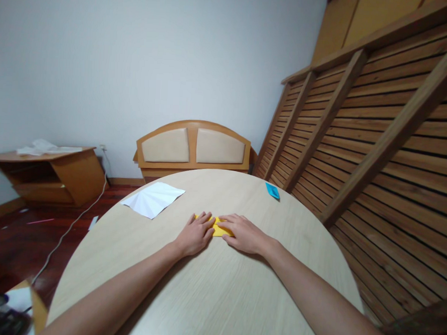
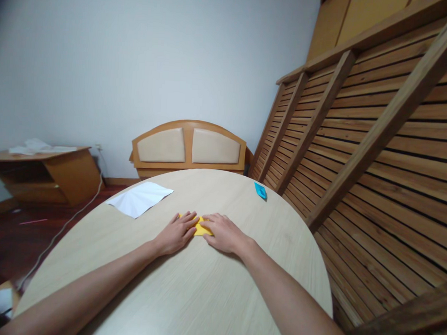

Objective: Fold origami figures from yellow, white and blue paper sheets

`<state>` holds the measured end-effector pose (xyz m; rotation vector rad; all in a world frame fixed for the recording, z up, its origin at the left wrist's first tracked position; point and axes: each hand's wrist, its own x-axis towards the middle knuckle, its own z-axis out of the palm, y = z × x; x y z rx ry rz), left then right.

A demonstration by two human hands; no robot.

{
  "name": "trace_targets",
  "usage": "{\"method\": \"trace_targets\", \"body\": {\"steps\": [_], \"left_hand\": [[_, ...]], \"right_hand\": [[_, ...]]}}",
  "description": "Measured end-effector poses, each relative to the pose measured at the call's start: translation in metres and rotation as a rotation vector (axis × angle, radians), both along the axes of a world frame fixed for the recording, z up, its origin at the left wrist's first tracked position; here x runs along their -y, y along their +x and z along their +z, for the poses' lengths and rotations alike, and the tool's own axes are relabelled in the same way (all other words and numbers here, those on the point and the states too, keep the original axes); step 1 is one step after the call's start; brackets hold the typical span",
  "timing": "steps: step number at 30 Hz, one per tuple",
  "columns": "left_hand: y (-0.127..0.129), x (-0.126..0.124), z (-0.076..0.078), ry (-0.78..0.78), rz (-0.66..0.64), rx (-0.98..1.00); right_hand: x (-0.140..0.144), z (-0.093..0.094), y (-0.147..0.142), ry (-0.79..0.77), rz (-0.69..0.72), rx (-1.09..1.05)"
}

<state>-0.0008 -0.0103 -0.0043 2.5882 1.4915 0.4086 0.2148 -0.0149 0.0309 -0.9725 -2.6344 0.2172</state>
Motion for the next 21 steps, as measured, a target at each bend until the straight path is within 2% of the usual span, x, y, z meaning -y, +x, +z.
{"method": "trace_targets", "body": {"steps": [3, 9, 15, 17, 21], "left_hand": [[0.000, -0.001, 0.001, -0.028, 0.025, -0.027], [-0.003, -0.005, -0.001, -0.059, 0.082, -0.061], [-0.005, -0.005, 0.002, -0.012, 0.239, -0.075], [-0.005, -0.005, 0.004, 0.020, 0.174, -0.045], [-0.006, -0.005, 0.004, -0.042, -0.092, 0.008]], "right_hand": [[0.006, -0.003, -0.008, -0.065, 0.041, 0.025], [0.006, -0.016, -0.007, -0.275, 0.031, 0.114], [0.003, -0.018, -0.004, -0.289, 0.027, 0.099], [0.004, -0.015, -0.004, -0.282, 0.031, 0.103], [0.004, -0.011, -0.003, -0.283, 0.044, 0.119]]}}
